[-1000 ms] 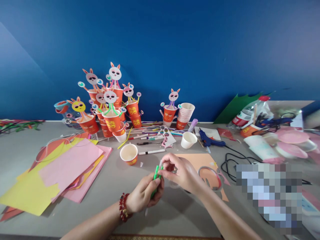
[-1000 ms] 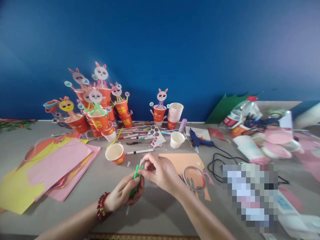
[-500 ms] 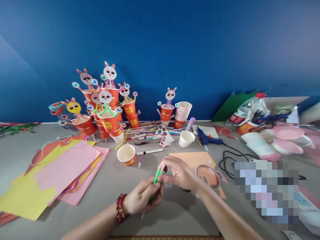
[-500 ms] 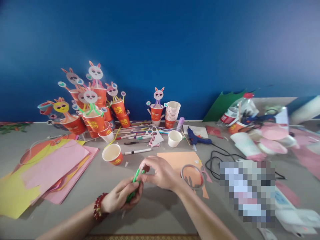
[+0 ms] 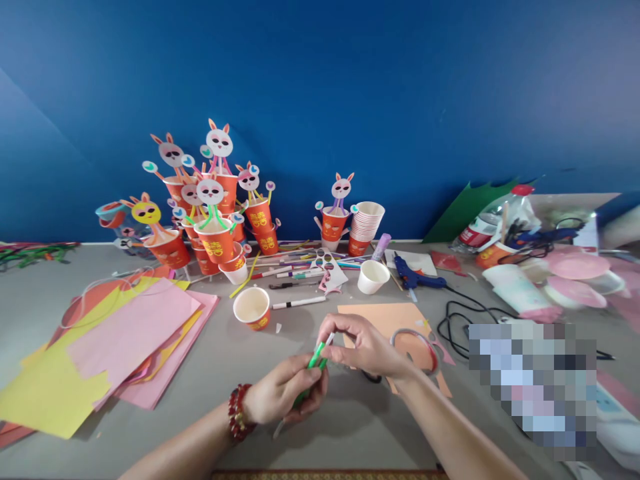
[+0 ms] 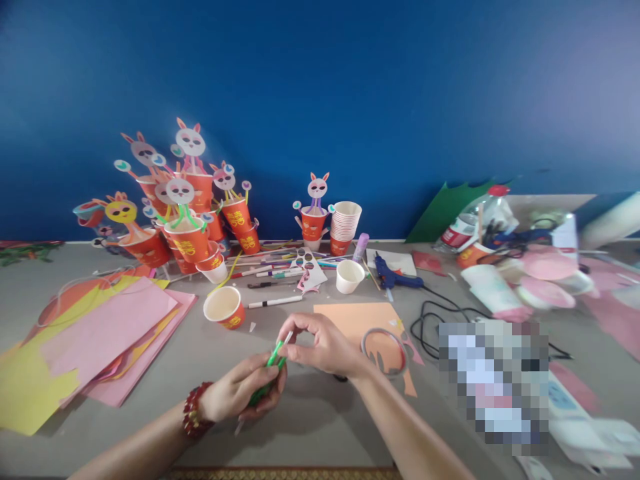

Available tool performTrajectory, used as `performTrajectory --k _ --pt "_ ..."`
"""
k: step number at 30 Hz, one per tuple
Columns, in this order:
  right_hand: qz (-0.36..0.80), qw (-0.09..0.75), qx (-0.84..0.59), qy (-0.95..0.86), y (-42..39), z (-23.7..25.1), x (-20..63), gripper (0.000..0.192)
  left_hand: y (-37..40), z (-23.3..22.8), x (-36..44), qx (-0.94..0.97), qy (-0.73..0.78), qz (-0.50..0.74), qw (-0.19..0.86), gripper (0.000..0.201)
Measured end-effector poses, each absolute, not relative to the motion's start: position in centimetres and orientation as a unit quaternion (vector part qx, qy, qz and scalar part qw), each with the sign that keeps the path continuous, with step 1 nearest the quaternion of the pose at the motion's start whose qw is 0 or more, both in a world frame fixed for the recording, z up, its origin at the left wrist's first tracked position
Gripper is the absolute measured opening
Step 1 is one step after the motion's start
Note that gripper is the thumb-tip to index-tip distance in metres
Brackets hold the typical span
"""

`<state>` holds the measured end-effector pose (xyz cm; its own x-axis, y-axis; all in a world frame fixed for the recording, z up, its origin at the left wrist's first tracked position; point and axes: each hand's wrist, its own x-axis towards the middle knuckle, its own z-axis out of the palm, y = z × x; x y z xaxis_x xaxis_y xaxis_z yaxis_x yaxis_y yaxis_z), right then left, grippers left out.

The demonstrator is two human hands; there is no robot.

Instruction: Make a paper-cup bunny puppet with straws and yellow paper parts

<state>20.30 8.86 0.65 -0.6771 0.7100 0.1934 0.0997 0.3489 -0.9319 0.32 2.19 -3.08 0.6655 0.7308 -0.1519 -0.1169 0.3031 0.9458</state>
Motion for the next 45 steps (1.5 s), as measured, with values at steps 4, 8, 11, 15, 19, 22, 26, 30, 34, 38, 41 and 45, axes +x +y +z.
performTrajectory --k 4,8,11,15,19,22,26,30,34,38,41,45 --pt "0.472 0.311 -0.279 -0.776 8.1 0.7 19.8 0.011 2.2 -3.0 0.5 0.542 0.321 0.284 0.723 0.039" --pt "0.429 0.349 -0.288 -0.782 7.3 0.7 19.2 0.018 2.3 -2.7 0.5 0.556 0.328 0.275 0.712 0.040" --pt "0.372 0.372 -0.269 -0.807 7.1 1.0 19.1 0.017 2.4 -2.6 0.5 0.561 0.332 0.275 0.707 0.041" --pt "0.321 0.336 -0.230 -0.855 7.5 1.6 19.5 0.012 2.3 -2.4 0.6 0.558 0.335 0.256 0.715 0.044" --pt "0.306 0.306 -0.223 -0.873 7.8 2.0 19.9 0.010 2.2 -2.2 0.7 0.564 0.339 0.251 0.710 0.045" --pt "0.300 0.290 -0.224 -0.881 7.9 2.1 20.0 0.008 2.2 -2.1 0.7 0.569 0.338 0.250 0.707 0.044" --pt "0.329 0.272 -0.238 -0.873 8.0 2.0 20.1 0.008 2.3 -2.0 0.7 0.576 0.329 0.252 0.704 0.043" --pt "0.384 0.269 -0.241 -0.850 8.2 1.6 20.3 0.006 2.3 -1.9 0.6 0.584 0.325 0.247 0.701 0.043" --pt "0.454 0.272 -0.246 -0.812 8.5 1.0 20.2 0.010 2.3 -1.9 0.6 0.583 0.323 0.261 0.698 0.042" --pt "0.479 0.287 -0.247 -0.792 8.6 0.6 20.0 0.016 2.4 -1.9 0.7 0.582 0.322 0.269 0.696 0.043" --pt "0.481 0.294 -0.261 -0.784 8.5 0.4 19.8 0.017 2.4 -2.3 0.6 0.568 0.327 0.273 0.704 0.043" --pt "0.482 0.304 -0.292 -0.768 8.4 -0.2 19.5 0.018 2.4 -3.2 0.6 0.536 0.327 0.288 0.723 0.040"
